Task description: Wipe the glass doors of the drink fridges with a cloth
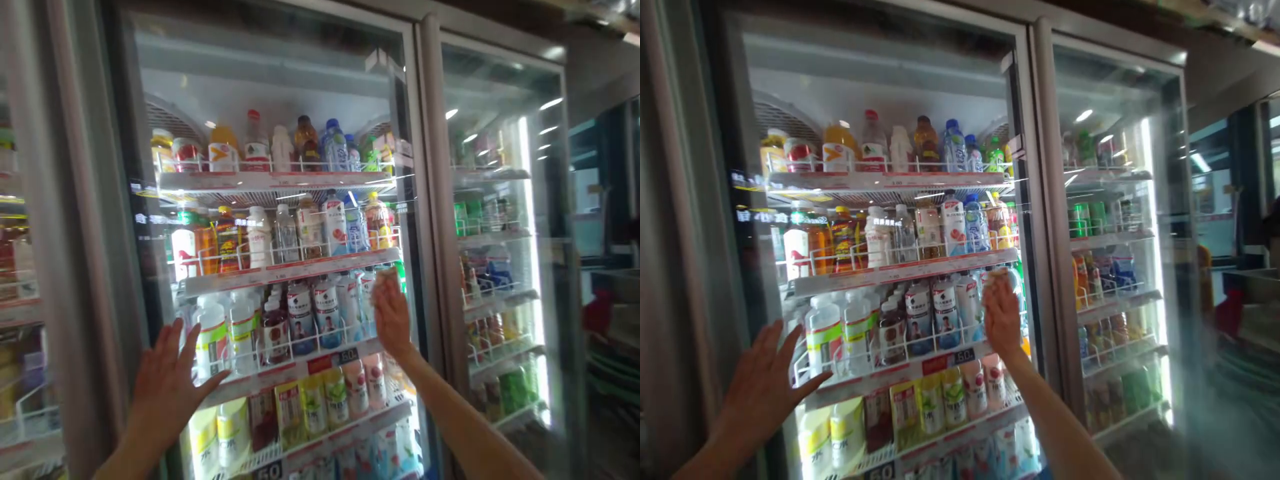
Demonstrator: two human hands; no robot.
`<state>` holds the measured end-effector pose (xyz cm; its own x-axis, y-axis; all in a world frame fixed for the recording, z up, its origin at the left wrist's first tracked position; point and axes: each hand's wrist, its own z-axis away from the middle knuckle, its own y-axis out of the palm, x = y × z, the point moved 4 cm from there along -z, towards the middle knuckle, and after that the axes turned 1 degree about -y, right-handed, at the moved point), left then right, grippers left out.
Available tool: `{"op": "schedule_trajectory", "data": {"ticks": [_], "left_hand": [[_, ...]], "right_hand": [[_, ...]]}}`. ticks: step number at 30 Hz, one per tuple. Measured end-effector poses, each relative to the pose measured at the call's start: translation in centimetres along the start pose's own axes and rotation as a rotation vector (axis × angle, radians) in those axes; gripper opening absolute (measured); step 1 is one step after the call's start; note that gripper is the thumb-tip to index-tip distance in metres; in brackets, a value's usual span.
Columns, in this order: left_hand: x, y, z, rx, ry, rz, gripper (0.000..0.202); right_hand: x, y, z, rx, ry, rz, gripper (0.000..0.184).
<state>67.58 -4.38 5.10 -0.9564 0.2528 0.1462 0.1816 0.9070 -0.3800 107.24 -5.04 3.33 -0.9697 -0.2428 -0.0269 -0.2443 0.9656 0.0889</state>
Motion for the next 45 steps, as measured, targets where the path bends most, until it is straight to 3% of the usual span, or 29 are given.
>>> {"op": "schedule_trajectory", "data": {"ticks": [3,7,9,11,12,13,17,18,21,22,23,26,27,31,32,36,41,42,45], "left_hand": [[-1.0,-0.5,-1.1,0.017,-0.049,-0.007,0.080],[-1.9,-0.6,-2.8,0.039,-0.135,-0.034,0.079],[-1.9,-0.4,-3.2,0.051,-0.155,-0.035,0.080],[-1.7,0.0,-3.2,0.060,-0.156,-0.043,0.081],[-1.6,0.1,-3.1,0.063,-0.156,-0.051,0.080],[-1.6,0.1,-3.0,0.062,-0.157,-0.060,0.079],[-1.2,-0.1,-3.3,0.032,-0.158,-0.073,0.078],[-1.1,-0.2,-3.7,0.018,-0.158,-0.073,0.078],[-0.3,-0.6,-5.0,-0.002,-0.161,-0.082,0.079],[0.0,-0.7,-5.4,-0.003,-0.148,-0.083,0.080],[0.1,-0.8,-5.8,-0.007,-0.127,-0.082,0.081],[0.1,-1.2,-6.2,-0.062,-0.051,-0.072,0.079],[0.0,-1.4,-6.3,-0.085,-0.031,-0.073,0.077],[-0.1,-2.4,-7.4,-0.142,0.010,-0.085,0.068],[0.0,-2.6,-7.9,-0.143,0.011,-0.087,0.067],[0.9,-3.1,-9.9,-0.095,-0.002,-0.087,0.075],[1.2,-3.3,-10.4,-0.088,0.020,-0.089,0.073],[1.3,-3.3,-10.5,-0.098,0.020,-0.092,0.074],[2.0,-3.3,-10.8,-0.117,0.007,-0.096,0.080]], "right_hand": [[-0.8,-0.3,-0.1,-0.102,0.101,0.015,0.056],[-0.1,0.4,-0.8,0.114,-0.193,-0.114,0.054],[-1.3,0.0,-1.9,0.019,-0.149,-0.071,0.053],[-2.5,-0.6,-2.9,-0.174,0.033,0.010,0.054],[-2.6,-0.6,-3.2,-0.210,0.082,0.019,0.055],[-2.0,-0.3,-3.4,-0.174,0.049,-0.005,0.055],[1.9,1.5,-3.7,0.179,-0.401,-0.171,0.053],[2.0,1.6,-4.2,0.162,-0.389,-0.152,0.053],[0.5,1.2,-6.6,-0.125,-0.051,-0.017,0.057],[0.5,1.2,-7.1,-0.180,0.001,-0.002,0.057],[1.1,1.5,-7.6,-0.165,-0.033,-0.012,0.056],[4.4,3.0,-7.8,0.082,-0.345,-0.094,0.052],[5.1,3.3,-7.9,0.110,-0.371,-0.096,0.050],[6.6,3.2,-8.8,-0.118,-0.075,-0.025,0.052],[7.5,3.5,-8.9,-0.107,-0.086,-0.030,0.053],[10.9,5.0,-9.6,0.137,-0.387,-0.092,0.050],[10.3,4.6,-11.9,-0.171,-0.037,-0.011,0.051],[11.1,4.9,-12.0,-0.141,-0.085,-0.024,0.052],[13.6,6.3,-11.8,0.133,-0.464,-0.092,0.054]]}}
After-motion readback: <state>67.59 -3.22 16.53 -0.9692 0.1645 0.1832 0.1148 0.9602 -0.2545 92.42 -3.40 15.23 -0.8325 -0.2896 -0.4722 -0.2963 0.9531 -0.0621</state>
